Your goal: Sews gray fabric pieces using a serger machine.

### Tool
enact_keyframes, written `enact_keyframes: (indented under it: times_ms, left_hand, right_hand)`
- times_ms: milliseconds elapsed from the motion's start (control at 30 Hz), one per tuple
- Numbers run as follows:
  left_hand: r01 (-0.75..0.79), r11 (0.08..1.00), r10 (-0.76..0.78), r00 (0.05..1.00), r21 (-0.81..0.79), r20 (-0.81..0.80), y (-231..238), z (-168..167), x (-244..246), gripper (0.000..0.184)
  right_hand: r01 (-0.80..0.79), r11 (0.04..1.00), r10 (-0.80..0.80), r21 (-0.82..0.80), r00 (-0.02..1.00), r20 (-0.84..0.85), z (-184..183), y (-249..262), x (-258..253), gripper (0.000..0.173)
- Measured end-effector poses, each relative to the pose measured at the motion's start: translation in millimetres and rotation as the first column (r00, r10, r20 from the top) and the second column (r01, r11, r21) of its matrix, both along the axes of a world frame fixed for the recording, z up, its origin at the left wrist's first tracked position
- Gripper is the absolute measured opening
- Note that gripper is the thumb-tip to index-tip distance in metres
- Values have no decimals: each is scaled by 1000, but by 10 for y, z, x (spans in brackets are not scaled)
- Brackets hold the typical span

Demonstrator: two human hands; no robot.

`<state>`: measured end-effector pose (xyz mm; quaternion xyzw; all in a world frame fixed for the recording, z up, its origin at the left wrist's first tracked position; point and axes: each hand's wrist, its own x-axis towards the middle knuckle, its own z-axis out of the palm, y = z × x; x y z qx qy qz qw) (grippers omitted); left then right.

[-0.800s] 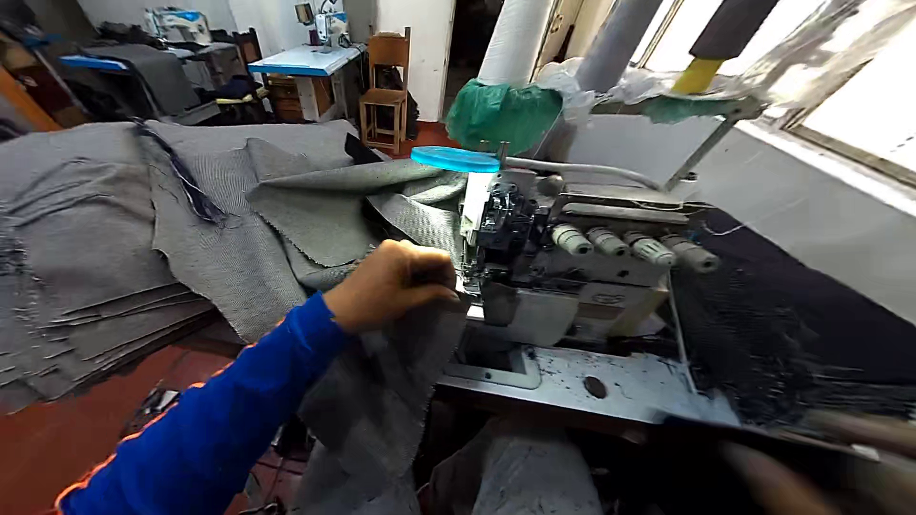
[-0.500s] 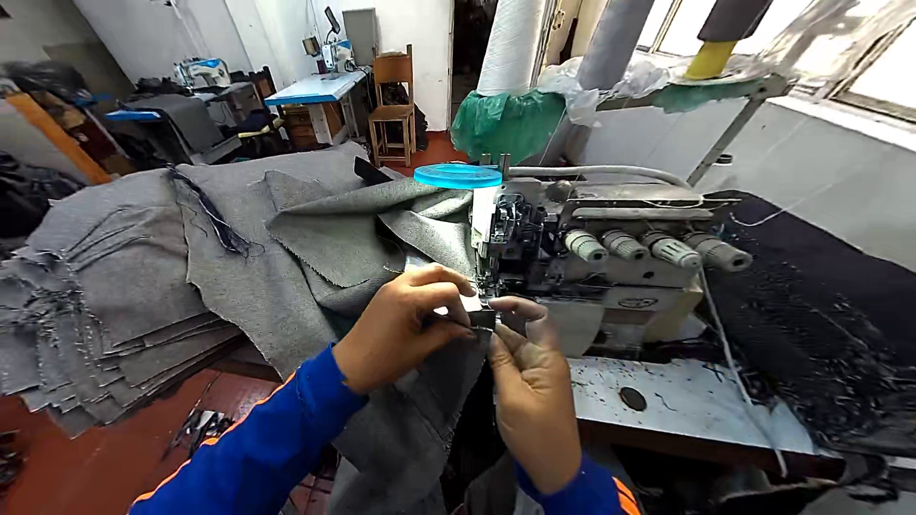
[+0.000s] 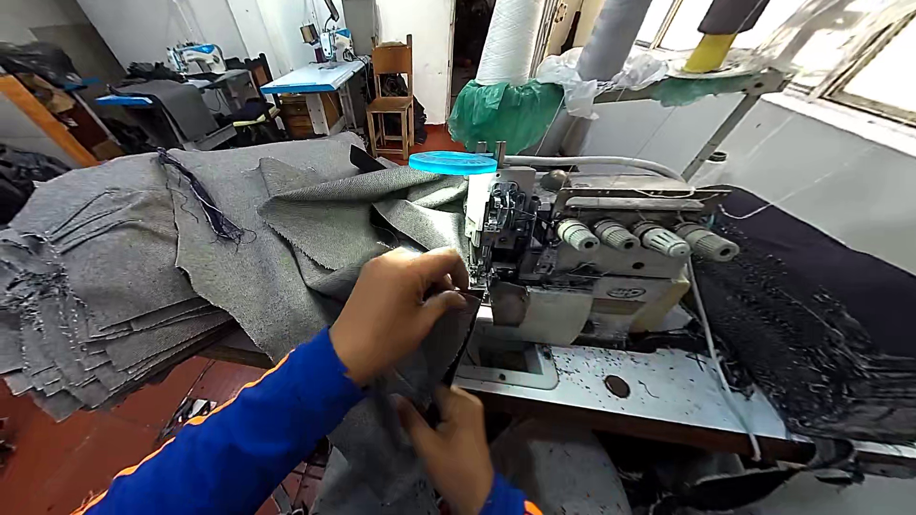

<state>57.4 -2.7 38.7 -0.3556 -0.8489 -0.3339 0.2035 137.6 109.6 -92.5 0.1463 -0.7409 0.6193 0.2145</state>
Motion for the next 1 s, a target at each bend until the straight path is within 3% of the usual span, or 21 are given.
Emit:
enact_keyframes:
  times_ms: [67, 133, 200, 300, 433, 633, 767, 900, 1000]
  left_hand:
    - [-51, 998, 51, 998, -36, -21, 70, -249, -159, 21]
    - [-113, 993, 114, 991, 22, -75, 114, -546, -268, 19]
    - [-186, 983, 180, 941, 8, -287, 158, -671, -234, 9]
    - [-306, 944, 219, 861, -123, -459, 253, -734, 20, 16]
    - [-374, 901, 263, 874, -221, -409, 380, -744, 225, 28]
    - [-234, 949, 192, 961, -210, -201, 390, -523, 132, 19]
    - [-144, 982, 111, 965, -124, -239, 250, -333, 386, 24]
    - [-98, 979, 40, 951, -176, -308, 104, -429, 558, 23]
    - [-60, 963, -37, 937, -264, -349, 5, -579, 554, 45]
  right_hand:
    - [-45, 995, 58, -85, 985, 161, -154, -99, 69, 12]
    - [-109, 952, 191, -287, 942, 275, -165, -64, 72, 12]
    - [-157, 886, 306, -437, 905, 296, -102, 31, 78, 16]
    - [-120, 888, 301, -444, 881, 366, -65, 134, 248, 18]
    - [-52, 888, 230, -457, 911, 342, -49, 249, 290, 27]
    - [-117, 809, 292, -576, 930, 221, 119, 379, 50, 30]
    - [-170, 738, 361, -653, 917, 169, 173, 484, -111, 27]
    - [-163, 707, 362, -688, 920, 153, 216, 474, -183, 31]
    - [-153, 715, 329, -683, 934, 135, 217, 411, -191, 34]
